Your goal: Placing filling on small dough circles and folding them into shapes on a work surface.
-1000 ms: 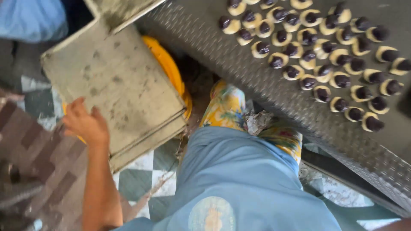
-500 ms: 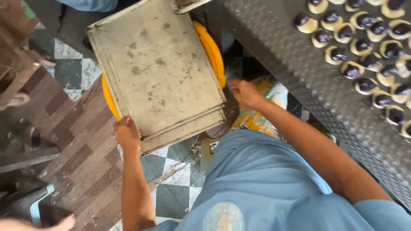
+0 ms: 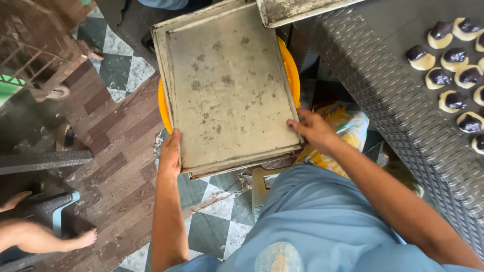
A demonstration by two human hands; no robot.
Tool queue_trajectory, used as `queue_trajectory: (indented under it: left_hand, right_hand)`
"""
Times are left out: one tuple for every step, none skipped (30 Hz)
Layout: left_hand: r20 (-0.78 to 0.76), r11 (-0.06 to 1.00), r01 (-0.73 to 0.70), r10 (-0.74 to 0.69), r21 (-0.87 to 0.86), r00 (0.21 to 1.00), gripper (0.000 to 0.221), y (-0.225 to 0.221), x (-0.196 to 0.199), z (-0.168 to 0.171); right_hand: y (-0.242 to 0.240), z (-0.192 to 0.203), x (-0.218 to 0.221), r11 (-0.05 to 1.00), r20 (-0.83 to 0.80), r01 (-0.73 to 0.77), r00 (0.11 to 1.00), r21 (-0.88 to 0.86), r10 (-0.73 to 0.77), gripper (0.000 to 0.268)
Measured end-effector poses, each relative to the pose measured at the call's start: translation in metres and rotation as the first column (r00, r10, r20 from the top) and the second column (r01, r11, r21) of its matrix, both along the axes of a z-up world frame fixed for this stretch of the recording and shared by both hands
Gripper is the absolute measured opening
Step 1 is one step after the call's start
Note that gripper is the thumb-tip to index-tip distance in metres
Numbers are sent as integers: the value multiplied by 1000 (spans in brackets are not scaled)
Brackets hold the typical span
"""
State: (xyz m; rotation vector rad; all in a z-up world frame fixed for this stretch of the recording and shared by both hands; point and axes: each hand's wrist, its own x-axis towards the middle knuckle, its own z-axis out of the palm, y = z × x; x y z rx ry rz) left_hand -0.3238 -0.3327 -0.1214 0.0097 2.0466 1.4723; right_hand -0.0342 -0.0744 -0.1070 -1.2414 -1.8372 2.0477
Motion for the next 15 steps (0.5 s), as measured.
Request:
queue_trajectory:
  left_hand:
    - [-3,1000,2,-2,5,1000,52,-7,5,5]
    - [-73,1000,-1,-1,-30,997,46,-15,10,10]
    - [-142,998,-5,-5,-67,990,40,-23,16,16]
    - [-145,998,-1,-8,-64,989,40,-43,23,17]
    - [-135,995,-53,42,-81,990,44,-64,32,18]
    - [-125,990,-104,92,-99,988,47,-84,41,19]
    - [-130,991,-93,81,-95,988,47,-87,61,42]
    - [-22,971,-193,192,-141,981,51,-90,82,66]
    - [77,940,-277,296,-198,952,56,-93,100,90]
    - [70,946,-261,279,-193,958,56,-115,104,68]
    - [36,951,-310,310,-13,950,53,-136,106,44]
    - [13,924,-342,345,170,939,50,-157,107,18]
    - [23,936,-303,304,178,952,50,-168,57,-41]
    - [5,938,-257,263,234,965,50,-183,18,-92]
    - [-9,934,-205,217,293,976,51,-192,-4,-143]
  right_hand:
    - [-7,-9,2,1000,-3,2,1000,5,-2,56]
    - [-14,-17,4,998,-143,-3,990,-55,-5,56]
    - [-22,-26,7,993,-279,-15,960,-116,-18,55]
    - [-27,-23,6,994,-282,-11,959,-113,-21,55]
    - [-34,-20,7,985,-343,-52,939,-165,-8,54]
    - [-40,-17,9,972,-402,-95,915,-213,1,52]
    - [-46,0,6,974,-407,-85,913,-209,-8,52]
    - [-51,18,4,965,-492,-172,869,-200,53,48]
    - [-55,36,0,950,-574,-252,812,-181,106,45]
    - [-56,56,-1,955,-580,-237,809,-176,93,45]
    - [-56,76,0,956,-597,-287,779,-66,193,43]
    - [-56,94,2,942,-599,-332,746,46,292,41]
    - [-45,108,15,955,-591,-291,762,55,266,41]
    - [-35,121,29,960,-616,-279,751,30,238,40]
    - [-23,136,48,965,-637,-261,742,10,207,39]
